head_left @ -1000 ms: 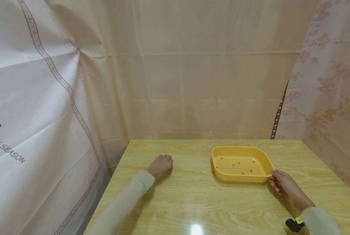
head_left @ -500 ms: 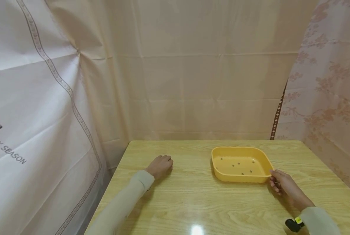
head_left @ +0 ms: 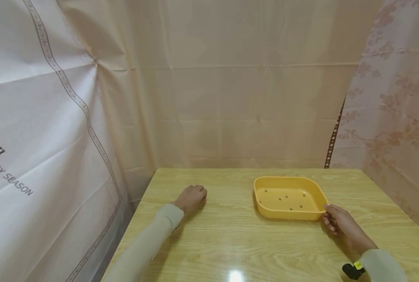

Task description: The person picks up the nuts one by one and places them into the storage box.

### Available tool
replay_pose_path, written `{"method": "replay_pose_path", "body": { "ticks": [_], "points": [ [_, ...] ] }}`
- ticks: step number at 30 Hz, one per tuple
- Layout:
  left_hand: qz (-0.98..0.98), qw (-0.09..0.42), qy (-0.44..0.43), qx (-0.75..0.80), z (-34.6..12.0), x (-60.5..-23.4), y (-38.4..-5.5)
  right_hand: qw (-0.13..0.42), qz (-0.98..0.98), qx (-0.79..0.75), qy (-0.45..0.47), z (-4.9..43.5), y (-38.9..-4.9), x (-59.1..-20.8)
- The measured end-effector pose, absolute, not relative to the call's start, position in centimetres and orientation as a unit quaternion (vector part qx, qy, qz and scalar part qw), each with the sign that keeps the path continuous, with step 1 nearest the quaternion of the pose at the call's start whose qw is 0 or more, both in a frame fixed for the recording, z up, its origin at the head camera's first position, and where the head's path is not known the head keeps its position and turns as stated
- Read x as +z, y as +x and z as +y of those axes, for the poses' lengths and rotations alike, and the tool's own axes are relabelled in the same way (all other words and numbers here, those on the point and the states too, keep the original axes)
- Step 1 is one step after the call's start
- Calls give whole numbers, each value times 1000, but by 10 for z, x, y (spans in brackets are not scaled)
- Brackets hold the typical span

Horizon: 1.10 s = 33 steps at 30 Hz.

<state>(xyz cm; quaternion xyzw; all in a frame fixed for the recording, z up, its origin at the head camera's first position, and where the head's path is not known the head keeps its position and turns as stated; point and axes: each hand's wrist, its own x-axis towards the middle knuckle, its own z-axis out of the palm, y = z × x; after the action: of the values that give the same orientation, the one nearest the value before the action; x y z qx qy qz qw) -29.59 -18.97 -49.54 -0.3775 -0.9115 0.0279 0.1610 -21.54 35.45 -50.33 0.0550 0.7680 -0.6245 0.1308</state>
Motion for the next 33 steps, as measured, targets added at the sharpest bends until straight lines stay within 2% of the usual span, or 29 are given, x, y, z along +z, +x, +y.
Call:
{"method": "replay_pose_path", "body": {
  "ticks": [6, 13, 33],
  "points": [
    [-908, 161, -387, 24, -190, -494, -297, 135, 770, -621, 57, 355, -215, -503],
    [-893, 188, -409, 9, -189, -493, -297, 130, 771, -621, 55, 355, -215, -503],
    [-891, 189, -412, 31, -177, -484, -296, 133, 778, -612, 55, 354, -214, -502]
  ]
}}
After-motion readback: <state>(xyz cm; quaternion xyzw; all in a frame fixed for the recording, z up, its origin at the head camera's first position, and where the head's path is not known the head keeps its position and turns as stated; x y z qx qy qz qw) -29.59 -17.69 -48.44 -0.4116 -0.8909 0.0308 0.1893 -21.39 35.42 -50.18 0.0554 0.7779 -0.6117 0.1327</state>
